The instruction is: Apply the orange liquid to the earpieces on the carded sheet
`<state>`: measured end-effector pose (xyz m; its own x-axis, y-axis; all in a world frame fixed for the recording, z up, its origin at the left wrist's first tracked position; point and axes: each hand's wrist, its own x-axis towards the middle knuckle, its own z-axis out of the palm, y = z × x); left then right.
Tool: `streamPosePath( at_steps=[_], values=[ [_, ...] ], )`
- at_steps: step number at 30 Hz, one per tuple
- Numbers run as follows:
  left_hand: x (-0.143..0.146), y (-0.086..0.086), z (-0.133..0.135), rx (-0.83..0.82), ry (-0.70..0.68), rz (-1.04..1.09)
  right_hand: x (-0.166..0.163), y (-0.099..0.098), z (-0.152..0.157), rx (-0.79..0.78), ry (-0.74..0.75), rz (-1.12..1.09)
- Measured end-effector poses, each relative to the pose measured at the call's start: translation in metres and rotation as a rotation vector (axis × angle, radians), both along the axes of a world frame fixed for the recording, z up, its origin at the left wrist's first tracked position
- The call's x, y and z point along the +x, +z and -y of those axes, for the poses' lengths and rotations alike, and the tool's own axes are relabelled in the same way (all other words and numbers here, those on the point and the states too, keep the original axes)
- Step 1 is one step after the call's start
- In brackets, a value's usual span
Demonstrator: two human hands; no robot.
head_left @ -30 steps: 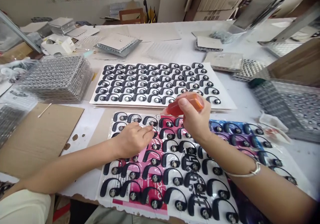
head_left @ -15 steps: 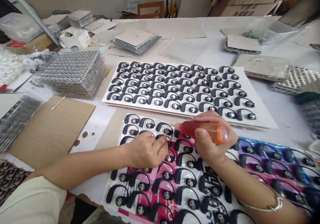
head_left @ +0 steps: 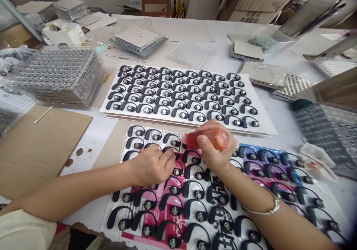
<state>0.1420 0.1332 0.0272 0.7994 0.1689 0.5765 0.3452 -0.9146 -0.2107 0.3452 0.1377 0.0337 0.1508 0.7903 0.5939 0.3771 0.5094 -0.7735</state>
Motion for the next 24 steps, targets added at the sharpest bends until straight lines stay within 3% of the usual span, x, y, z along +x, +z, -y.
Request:
streamPosePath(
  at_steps=[24],
  values=[
    [-0.0011,-0.0067,0.0006,-0.027,-0.027,-0.043,-0.0096,0.0021,0.0016,0.011,0.060,0.111]
  ],
)
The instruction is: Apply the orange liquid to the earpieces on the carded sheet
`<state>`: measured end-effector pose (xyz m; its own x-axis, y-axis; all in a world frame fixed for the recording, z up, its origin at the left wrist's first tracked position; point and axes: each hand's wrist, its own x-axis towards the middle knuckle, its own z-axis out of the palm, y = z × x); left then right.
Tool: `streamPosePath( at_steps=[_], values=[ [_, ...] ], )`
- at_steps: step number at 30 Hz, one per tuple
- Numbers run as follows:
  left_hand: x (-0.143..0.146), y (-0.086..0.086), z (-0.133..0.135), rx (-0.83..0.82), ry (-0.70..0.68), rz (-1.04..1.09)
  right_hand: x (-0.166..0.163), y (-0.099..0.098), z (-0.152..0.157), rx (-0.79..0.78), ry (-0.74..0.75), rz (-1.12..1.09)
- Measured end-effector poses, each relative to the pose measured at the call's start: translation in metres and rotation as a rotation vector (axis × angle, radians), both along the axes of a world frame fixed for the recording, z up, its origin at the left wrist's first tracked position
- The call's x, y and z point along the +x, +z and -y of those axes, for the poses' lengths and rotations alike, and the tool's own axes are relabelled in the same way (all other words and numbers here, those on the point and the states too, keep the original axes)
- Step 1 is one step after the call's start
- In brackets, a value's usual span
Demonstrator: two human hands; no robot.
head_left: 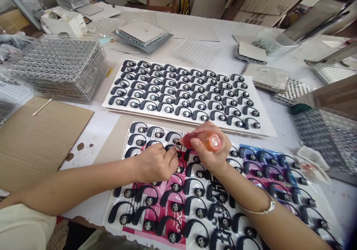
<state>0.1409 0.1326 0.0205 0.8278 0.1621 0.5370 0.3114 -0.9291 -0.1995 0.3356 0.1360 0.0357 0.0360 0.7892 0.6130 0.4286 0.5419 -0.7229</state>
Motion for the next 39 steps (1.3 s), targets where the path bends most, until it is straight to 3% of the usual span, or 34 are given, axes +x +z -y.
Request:
streamPosePath(
  at_steps=[17,39],
  values=[
    [0.0010,-0.0036,-0.0005,0.021,0.014,0.041,-0.0011,-0.0008,0.0040,0.138,0.013,0.131],
    [0.0010,0.0033,-0.0004,0.016,0.024,0.022,0.0004,-0.0057,0.0020,0.179,-0.016,0.138]
  ],
)
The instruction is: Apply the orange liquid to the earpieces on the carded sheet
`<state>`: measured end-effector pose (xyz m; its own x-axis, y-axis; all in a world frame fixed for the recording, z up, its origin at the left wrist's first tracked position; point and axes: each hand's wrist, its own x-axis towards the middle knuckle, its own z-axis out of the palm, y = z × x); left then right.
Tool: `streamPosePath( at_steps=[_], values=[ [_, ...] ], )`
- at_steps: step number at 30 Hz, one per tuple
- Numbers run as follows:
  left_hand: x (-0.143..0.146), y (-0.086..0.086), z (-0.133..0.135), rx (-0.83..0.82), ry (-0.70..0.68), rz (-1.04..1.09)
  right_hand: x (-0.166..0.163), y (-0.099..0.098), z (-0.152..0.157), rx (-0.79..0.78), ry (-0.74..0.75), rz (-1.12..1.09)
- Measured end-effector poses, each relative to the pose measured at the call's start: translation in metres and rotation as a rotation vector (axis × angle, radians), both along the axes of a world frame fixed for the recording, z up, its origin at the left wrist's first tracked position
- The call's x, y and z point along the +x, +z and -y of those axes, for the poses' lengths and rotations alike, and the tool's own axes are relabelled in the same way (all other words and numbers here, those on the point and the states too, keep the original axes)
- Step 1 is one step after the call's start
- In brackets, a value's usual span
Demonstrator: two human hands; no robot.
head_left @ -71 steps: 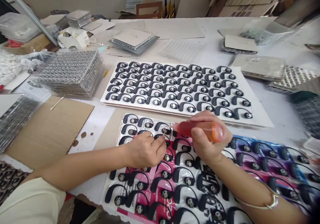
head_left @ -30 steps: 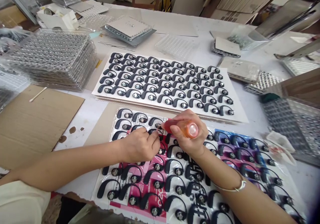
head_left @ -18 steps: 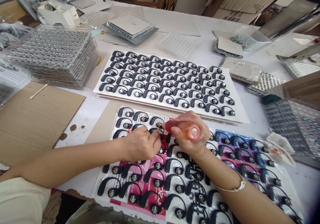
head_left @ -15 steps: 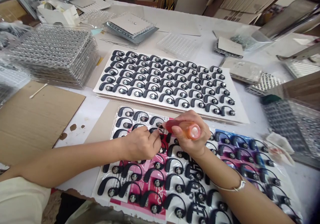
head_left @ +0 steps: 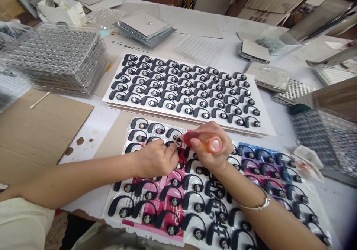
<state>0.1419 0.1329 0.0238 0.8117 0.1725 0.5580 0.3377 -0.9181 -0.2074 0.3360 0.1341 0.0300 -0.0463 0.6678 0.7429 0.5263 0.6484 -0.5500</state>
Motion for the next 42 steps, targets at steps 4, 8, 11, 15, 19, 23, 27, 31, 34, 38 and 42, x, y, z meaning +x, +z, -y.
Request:
streamPosePath(
  at_steps=[4,8,11,15,19,23,27,31,34,38,42],
  values=[
    [-0.0006,0.0005,0.0002,0.005,0.004,0.003,-0.0015,0.0018,-0.0004,0.028,-0.017,0.016],
    [-0.0008,0.0004,0.0000,0.000,0.005,0.000,-0.0016,0.0026,0.0000,0.024,-0.016,0.017],
    [-0.0008,0.0002,0.0000,0.001,0.004,0.000,-0.0012,0.0029,0.0006,0.015,-0.015,0.027],
    [-0.0008,0.0002,0.0004,0.022,0.005,0.024,-0.0008,0.0031,0.0009,0.004,-0.031,0.005],
    [0.0000,-0.0004,0.0006,0.019,0.005,0.028,-0.0003,0.0035,0.0010,-0.001,-0.056,-0.012],
    [0.0008,-0.0008,0.0001,0.029,0.006,0.035,0.0006,0.0038,0.0011,0.013,-0.068,0.006],
    [0.0004,-0.0011,-0.0003,0.026,0.003,0.029,0.0016,0.0033,0.0012,0.019,-0.067,0.002],
    [-0.0006,-0.0007,-0.0003,0.020,0.003,0.023,0.0014,0.0046,0.0007,0.030,-0.063,0.001],
    [-0.0012,0.0005,-0.0003,0.018,-0.004,0.018,0.0006,0.0055,0.0004,0.021,-0.057,-0.008],
    [-0.0014,0.0009,-0.0003,0.021,-0.002,-0.001,0.0011,0.0035,0.0010,-0.005,-0.074,-0.011],
    [-0.0012,-0.0010,-0.0002,0.018,0.003,-0.020,0.0070,0.0014,0.0006,0.007,-0.122,-0.054]
  ],
)
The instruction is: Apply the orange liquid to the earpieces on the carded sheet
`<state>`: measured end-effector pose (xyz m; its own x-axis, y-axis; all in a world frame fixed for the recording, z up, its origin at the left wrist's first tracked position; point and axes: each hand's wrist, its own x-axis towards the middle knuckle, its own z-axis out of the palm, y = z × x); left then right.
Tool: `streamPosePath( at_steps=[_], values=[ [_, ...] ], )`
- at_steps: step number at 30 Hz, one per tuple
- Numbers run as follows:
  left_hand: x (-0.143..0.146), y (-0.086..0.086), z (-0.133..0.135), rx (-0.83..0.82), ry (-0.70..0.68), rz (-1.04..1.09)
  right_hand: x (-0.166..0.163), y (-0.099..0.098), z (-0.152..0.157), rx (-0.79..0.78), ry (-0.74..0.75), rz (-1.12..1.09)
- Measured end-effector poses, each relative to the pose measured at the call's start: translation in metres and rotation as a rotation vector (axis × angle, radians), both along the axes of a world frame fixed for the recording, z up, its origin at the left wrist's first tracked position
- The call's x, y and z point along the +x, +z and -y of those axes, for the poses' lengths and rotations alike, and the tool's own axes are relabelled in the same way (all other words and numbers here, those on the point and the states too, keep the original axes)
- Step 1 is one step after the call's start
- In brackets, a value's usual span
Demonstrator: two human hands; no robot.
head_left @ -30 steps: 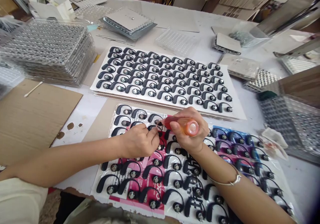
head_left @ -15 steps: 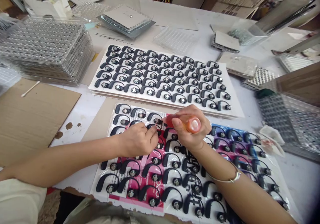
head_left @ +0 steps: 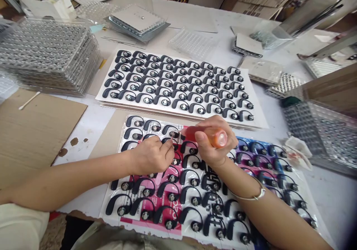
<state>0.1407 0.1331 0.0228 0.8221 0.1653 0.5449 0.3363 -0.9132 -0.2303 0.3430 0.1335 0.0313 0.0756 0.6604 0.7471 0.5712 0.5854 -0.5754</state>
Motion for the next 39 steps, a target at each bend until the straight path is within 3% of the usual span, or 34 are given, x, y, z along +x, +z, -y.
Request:
streamPosePath(
  at_steps=[5,16,39],
  values=[
    [-0.001,-0.001,0.000,0.009,-0.009,0.004,0.009,0.003,-0.003,0.037,0.008,-0.092],
    [-0.001,0.000,-0.001,-0.005,-0.017,0.019,0.005,-0.011,0.004,-0.002,0.055,-0.061],
    [-0.001,-0.001,-0.001,-0.016,-0.023,0.003,0.003,-0.010,0.006,-0.038,0.034,-0.009]
  ],
)
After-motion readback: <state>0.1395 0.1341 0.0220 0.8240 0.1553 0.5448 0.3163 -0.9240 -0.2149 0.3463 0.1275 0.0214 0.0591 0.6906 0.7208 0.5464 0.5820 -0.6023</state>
